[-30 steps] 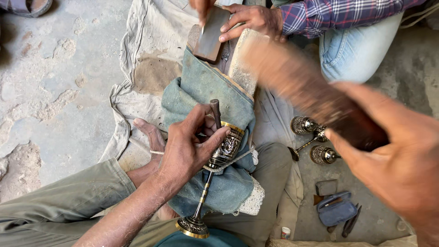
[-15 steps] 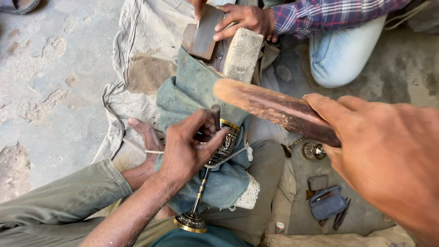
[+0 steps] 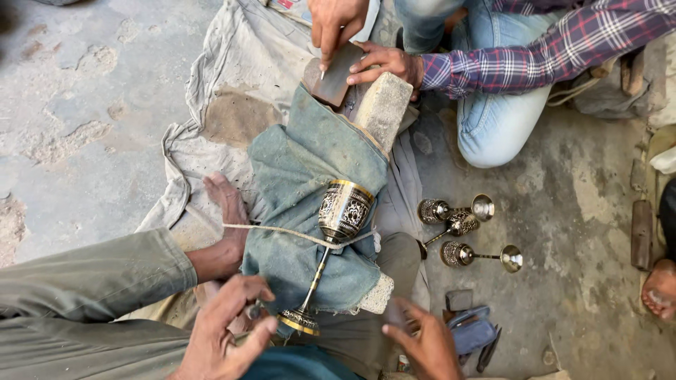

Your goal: The person uses a chisel and wooden mallet to engrave decorative patterns into a metal goblet. They repeatedly strike the chisel to create indentations on the goblet's surface while holding it steady with their left hand.

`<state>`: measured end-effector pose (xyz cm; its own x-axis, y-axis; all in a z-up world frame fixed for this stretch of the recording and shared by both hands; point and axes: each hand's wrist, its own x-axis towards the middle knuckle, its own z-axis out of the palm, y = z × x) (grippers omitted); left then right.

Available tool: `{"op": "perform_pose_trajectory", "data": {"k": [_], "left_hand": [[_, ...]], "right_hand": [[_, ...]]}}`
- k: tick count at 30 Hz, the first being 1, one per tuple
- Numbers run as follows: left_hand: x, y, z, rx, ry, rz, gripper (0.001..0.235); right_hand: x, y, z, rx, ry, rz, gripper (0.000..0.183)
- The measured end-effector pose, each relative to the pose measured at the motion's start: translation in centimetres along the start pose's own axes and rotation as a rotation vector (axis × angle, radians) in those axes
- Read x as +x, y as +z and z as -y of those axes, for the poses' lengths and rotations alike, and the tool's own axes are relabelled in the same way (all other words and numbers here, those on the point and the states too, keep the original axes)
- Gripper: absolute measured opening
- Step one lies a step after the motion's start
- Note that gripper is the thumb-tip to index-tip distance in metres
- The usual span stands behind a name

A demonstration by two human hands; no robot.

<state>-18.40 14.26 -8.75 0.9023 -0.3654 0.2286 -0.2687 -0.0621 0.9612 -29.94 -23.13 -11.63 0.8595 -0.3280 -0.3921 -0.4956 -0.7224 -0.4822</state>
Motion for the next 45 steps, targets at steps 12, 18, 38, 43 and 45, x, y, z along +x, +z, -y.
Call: {"op": "perform_pose_trajectory", "data": {"k": [12,18,38,43,45], "left_hand": [[-1.7,2.7,2.3,0.238,0.138,0.197,0.040],[0.3,0.3,-1.1,0.724,0.458,0.360,0.065],[1.3,-1.9,-1.1,0.652,0.354,0.455,0.060],[-0.1,-1.0,1.4,0.463,0.059,0.376,0.062],[-0.8,-0.6,2.5,0.339,-0.021,0.318,0.063]], "right_hand": [[-5.1,3.9,11.3,0.182,-0.972,-0.238,0.040],[-5.3,7.7,11.3,0.668,-0.496,-0.267,0.017],[-3.8,4.5,7.5,1.150,-0.317,-0.499,0.019],[-3.6,5.4,4.7,1.223,-0.174,-0.499,0.021],[-2.7,6.2,4.1,1.202,-0.040,-0.564,0.025]]}}
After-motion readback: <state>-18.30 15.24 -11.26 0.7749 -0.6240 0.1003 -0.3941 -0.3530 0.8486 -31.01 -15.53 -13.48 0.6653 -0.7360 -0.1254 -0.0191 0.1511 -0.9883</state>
